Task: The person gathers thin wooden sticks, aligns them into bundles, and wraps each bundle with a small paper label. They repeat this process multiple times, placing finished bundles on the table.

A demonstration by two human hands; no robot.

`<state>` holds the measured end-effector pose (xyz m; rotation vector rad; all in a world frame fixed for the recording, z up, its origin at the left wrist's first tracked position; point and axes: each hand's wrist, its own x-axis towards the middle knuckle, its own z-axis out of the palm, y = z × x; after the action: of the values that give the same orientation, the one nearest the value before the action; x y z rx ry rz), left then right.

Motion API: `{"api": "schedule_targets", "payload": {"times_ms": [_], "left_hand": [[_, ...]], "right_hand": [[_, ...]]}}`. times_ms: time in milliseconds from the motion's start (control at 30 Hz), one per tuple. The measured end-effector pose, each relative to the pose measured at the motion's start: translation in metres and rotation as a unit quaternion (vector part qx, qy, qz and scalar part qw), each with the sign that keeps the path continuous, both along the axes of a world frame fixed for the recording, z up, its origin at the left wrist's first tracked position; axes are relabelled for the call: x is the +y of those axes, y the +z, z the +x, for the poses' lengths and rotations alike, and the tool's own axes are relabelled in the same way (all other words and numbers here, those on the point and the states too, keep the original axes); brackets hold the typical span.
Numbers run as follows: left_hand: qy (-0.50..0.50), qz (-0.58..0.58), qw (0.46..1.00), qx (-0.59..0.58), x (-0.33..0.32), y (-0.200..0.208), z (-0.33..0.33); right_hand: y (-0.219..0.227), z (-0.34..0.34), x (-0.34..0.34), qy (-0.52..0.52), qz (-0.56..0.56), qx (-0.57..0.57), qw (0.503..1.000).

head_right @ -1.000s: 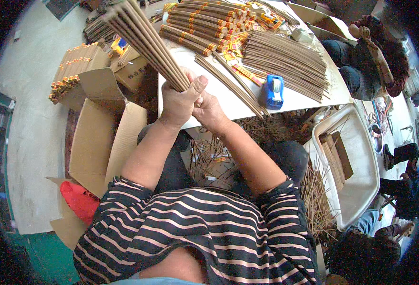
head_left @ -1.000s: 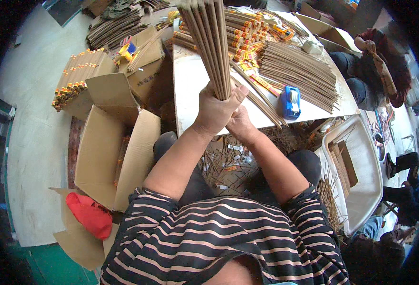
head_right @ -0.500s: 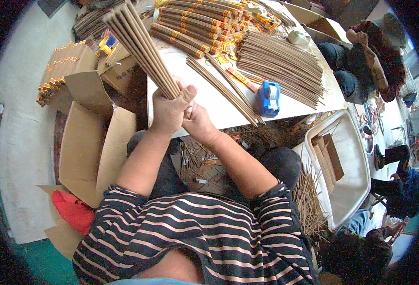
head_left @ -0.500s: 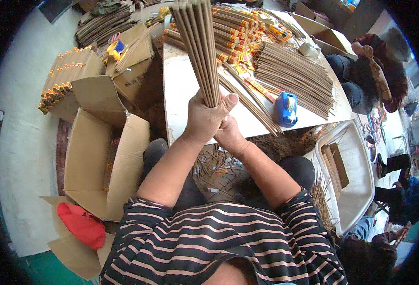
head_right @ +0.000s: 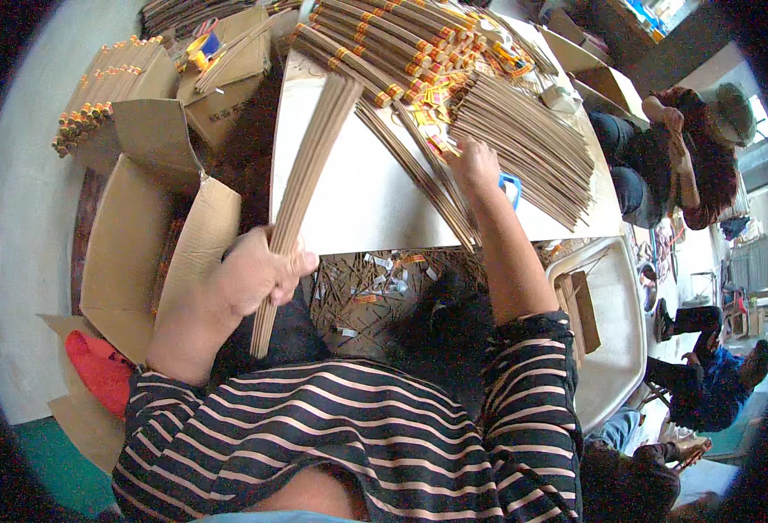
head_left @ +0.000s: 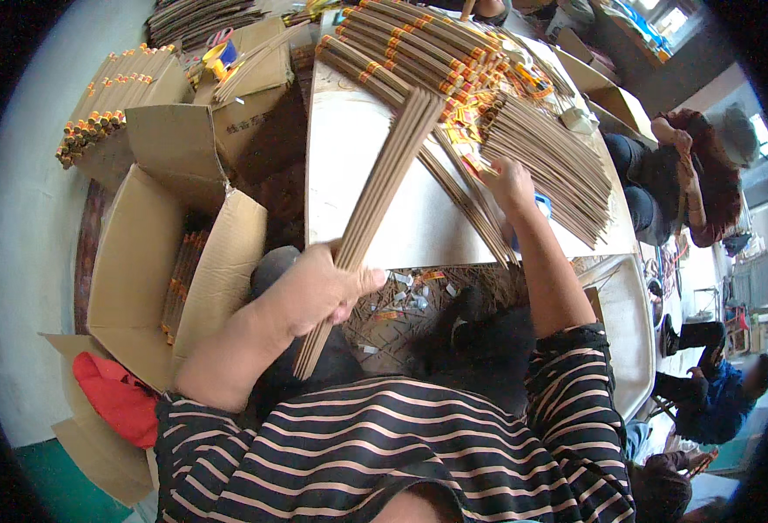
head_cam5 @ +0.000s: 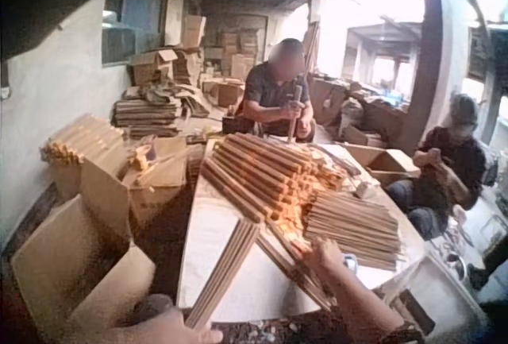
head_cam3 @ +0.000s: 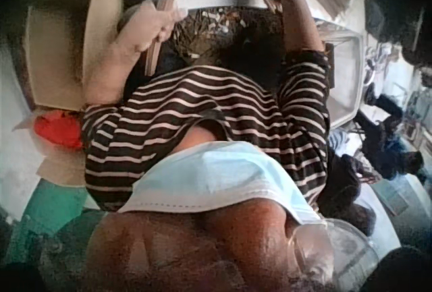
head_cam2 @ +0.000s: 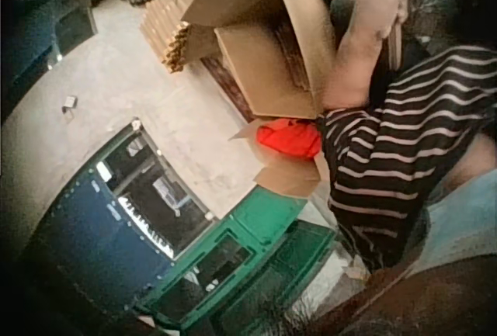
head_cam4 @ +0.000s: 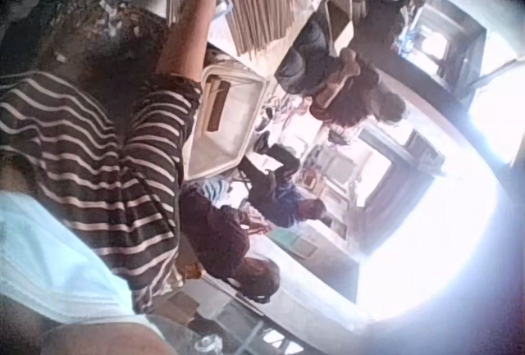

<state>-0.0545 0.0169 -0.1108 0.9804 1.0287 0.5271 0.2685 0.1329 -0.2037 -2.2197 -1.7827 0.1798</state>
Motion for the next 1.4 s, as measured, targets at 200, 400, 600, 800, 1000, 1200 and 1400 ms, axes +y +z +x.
{"api": "schedule_targets", "payload": {"times_ms": [200, 400, 600, 800, 1000, 1200, 1400], "left_hand": [[0.021, -0.097, 0.993, -0.065, -0.008, -0.039, -0.025], [0.037, -0.118, 0.989, -0.079, -0.007, -0.046, -0.031], [0.032, -0.109, 0.990, -0.089, -0.007, -0.049, -0.034], [0.035, -0.109, 0.990, -0.077, -0.010, -0.047, -0.033], [0.018, -0.120, 0.990, -0.070, -0.010, -0.046, -0.030], [0.022, -0.104, 0.991, -0.081, -0.011, -0.047, -0.028], [0.053, -0.043, 0.991, -0.117, 0.000, -0.022, -0.014]], "right_hand": [[-0.029, 0.014, 0.015, 0.039, 0.010, -0.021, 0.999], [-0.015, 0.009, 0.018, 0.040, -0.045, -0.003, 0.998], [-0.016, 0.015, 0.026, 0.089, 0.000, -0.186, 0.979], [-0.015, 0.017, 0.024, 0.116, 0.073, -0.150, 0.979], [-0.012, 0.013, 0.022, 0.094, 0.013, -0.054, 0.994], [0.024, -0.014, 0.005, 0.130, 0.140, 0.048, 0.980], [0.069, -0.102, -0.098, 0.341, 0.078, 0.245, 0.904]]}}
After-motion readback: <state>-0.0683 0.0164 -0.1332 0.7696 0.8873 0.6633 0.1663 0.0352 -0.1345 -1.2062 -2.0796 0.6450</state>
